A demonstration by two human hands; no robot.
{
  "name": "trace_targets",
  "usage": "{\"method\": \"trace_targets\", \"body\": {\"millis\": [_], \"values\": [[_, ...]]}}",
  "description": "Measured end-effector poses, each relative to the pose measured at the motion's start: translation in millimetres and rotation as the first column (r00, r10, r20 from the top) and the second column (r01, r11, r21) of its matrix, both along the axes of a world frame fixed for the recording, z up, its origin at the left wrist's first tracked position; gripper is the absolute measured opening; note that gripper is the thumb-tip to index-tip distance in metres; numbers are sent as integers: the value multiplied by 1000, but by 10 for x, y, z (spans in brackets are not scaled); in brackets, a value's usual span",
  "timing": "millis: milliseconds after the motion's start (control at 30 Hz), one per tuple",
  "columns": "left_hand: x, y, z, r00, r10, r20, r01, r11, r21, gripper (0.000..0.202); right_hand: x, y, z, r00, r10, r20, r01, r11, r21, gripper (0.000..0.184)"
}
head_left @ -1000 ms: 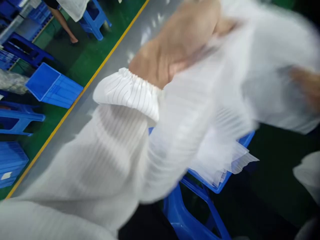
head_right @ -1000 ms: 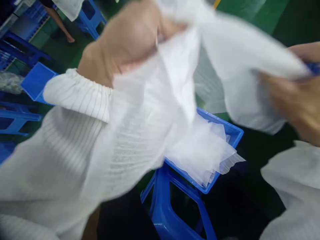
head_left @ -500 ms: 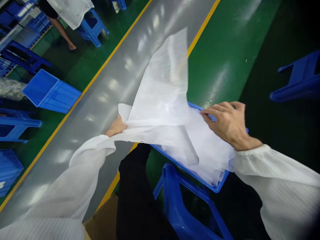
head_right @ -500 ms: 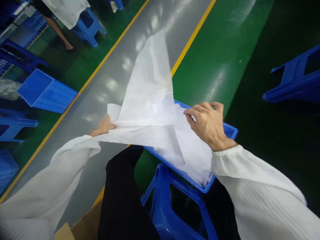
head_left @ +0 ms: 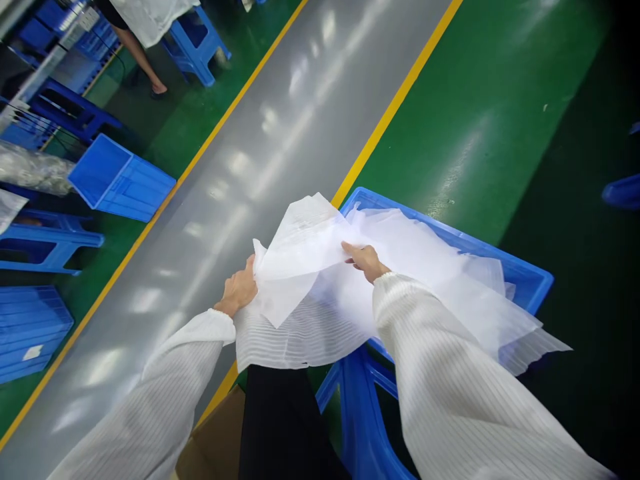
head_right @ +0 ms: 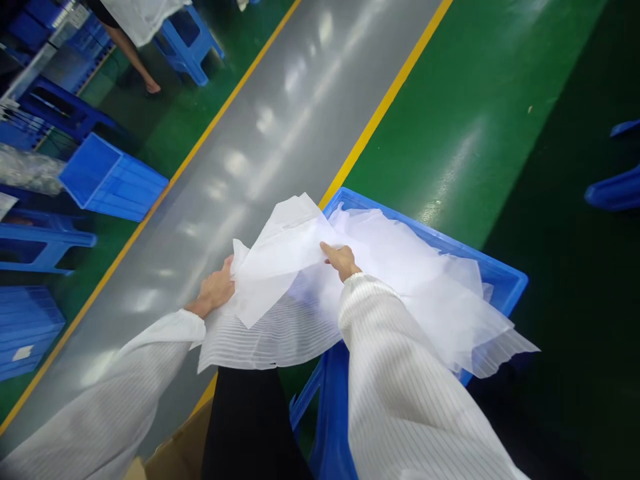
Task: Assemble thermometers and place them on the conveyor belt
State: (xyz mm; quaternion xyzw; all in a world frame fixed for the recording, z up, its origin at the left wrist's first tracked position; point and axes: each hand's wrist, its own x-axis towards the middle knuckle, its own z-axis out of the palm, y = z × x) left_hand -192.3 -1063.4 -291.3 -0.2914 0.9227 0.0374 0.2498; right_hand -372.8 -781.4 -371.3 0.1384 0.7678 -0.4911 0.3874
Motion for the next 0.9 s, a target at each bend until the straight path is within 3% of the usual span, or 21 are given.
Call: {"method": "trace_targets", "body": {"millis": [100,200,267,333,367,433,500,600,700,833,900], "values": [[7,6,-18,990,-63,-127,49,993,-111,78,75,-137,92,997,-72,24,74,989,-129,29],[-55,-20,98,948,-124,-292,50,967,-249,65,305,122,261,993,-116,19,117,966,-230,31],[-50,-7,280,856,-280,-436,117,924,-364,54,535,457,330,990,-141,24,143,966,-216,35],[51,67,499,698,-517,-495,300,839,-453,51,785,825,306,985,-161,54,166,981,-102,35],[139,131,599,625,-624,-470,431,777,-459,53,902,994,255,984,-160,80,162,987,-23,32],[347,299,734,547,-772,-324,696,634,-335,55,1093,1262,92,980,-129,151,110,985,132,28],[521,488,773,569,-812,-127,800,583,-144,52,1199,1416,-113,976,-82,202,30,969,245,25],[569,714,756,637,-753,168,755,653,65,53,1173,1466,-402,984,-28,177,-36,938,346,34],[409,787,839,610,-704,365,696,696,180,54,985,1402,-616,986,10,164,-67,935,347,49],[210,794,1023,644,-644,413,603,759,245,48,734,1307,-723,960,56,274,-123,964,235,42],[158,928,966,702,-641,310,581,767,272,65,700,1258,-644,957,65,282,-113,981,157,34]]}}
